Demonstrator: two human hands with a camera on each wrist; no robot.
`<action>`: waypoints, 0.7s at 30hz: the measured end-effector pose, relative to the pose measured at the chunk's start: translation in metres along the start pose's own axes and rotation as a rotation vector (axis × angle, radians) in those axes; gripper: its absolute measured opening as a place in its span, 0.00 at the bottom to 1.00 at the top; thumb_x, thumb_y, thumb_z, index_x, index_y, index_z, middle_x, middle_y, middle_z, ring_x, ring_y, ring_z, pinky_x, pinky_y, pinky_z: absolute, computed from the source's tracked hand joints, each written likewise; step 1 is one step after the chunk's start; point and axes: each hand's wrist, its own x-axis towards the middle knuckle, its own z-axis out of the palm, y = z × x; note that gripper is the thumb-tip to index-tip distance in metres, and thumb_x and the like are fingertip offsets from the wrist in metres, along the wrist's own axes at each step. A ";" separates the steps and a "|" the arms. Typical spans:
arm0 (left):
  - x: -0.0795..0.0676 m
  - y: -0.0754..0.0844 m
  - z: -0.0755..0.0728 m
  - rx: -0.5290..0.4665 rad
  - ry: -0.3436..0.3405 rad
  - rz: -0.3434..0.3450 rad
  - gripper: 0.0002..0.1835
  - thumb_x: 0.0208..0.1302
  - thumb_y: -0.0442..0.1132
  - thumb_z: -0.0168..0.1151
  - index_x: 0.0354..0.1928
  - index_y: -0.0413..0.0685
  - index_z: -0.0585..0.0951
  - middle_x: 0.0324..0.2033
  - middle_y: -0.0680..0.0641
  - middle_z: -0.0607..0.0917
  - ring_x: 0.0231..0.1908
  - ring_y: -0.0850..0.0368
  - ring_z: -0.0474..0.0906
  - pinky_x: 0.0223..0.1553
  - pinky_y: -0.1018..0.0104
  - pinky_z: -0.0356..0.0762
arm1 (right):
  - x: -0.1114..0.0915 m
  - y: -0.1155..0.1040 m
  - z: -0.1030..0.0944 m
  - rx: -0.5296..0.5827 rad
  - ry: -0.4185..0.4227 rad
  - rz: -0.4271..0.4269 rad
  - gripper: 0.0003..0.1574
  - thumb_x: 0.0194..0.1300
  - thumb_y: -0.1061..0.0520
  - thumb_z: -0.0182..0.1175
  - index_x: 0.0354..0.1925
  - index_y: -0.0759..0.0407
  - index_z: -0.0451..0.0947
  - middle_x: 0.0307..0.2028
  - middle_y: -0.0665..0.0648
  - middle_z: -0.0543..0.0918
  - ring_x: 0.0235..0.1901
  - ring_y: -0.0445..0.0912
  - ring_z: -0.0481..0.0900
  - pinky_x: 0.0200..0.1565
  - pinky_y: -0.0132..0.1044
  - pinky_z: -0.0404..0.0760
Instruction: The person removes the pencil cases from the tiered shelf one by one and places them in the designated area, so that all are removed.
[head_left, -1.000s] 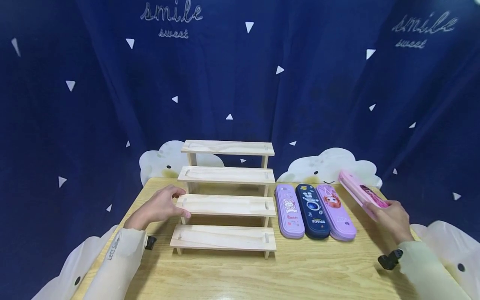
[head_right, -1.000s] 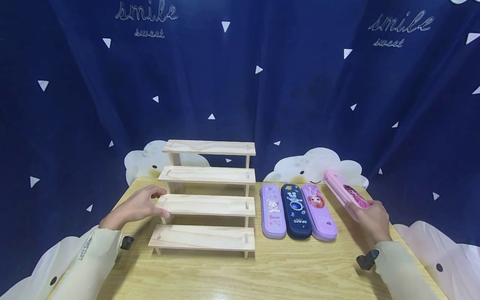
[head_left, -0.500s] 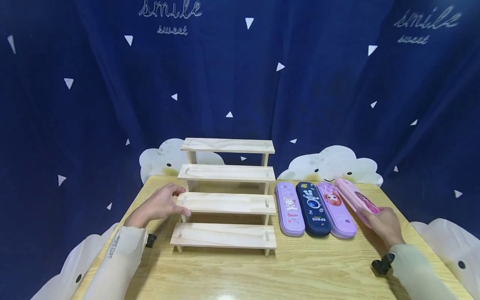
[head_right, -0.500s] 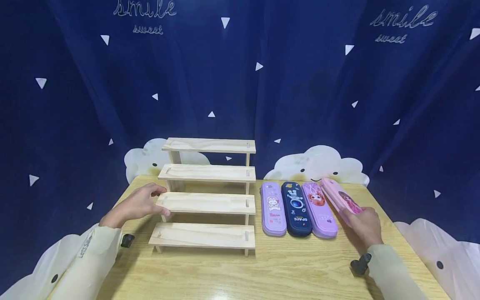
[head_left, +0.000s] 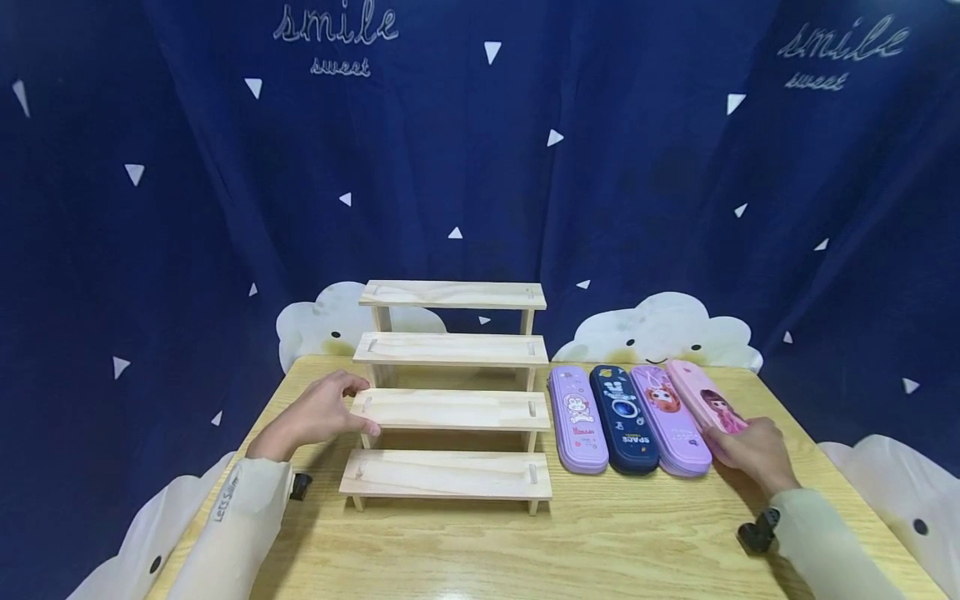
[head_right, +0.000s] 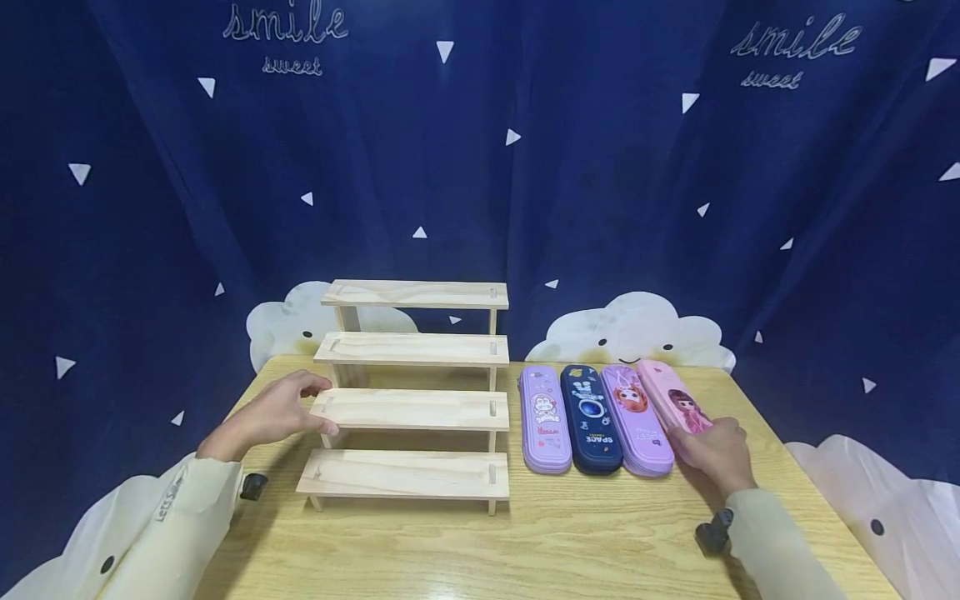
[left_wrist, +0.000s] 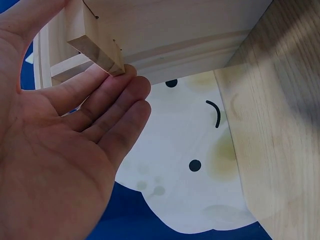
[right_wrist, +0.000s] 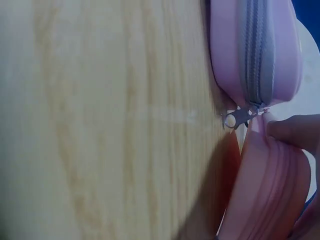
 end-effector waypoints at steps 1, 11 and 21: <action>0.000 0.000 0.000 -0.001 -0.001 -0.003 0.46 0.40 0.56 0.84 0.58 0.34 0.79 0.52 0.36 0.84 0.53 0.41 0.79 0.57 0.44 0.77 | 0.000 -0.001 0.001 -0.008 0.000 0.005 0.50 0.61 0.33 0.63 0.47 0.83 0.72 0.36 0.73 0.79 0.32 0.58 0.77 0.31 0.45 0.78; 0.001 0.000 -0.001 0.019 0.007 0.003 0.45 0.41 0.54 0.84 0.58 0.34 0.79 0.52 0.36 0.84 0.54 0.40 0.79 0.58 0.43 0.77 | 0.000 -0.007 0.003 -0.009 -0.043 0.077 0.63 0.62 0.31 0.62 0.62 0.88 0.58 0.50 0.81 0.67 0.45 0.67 0.72 0.47 0.60 0.77; -0.002 0.002 -0.002 0.000 -0.005 -0.016 0.46 0.41 0.56 0.83 0.59 0.34 0.78 0.53 0.36 0.83 0.55 0.39 0.78 0.58 0.43 0.77 | -0.004 -0.007 -0.001 0.000 -0.089 0.030 0.62 0.63 0.33 0.62 0.62 0.89 0.58 0.53 0.84 0.69 0.49 0.69 0.72 0.49 0.61 0.77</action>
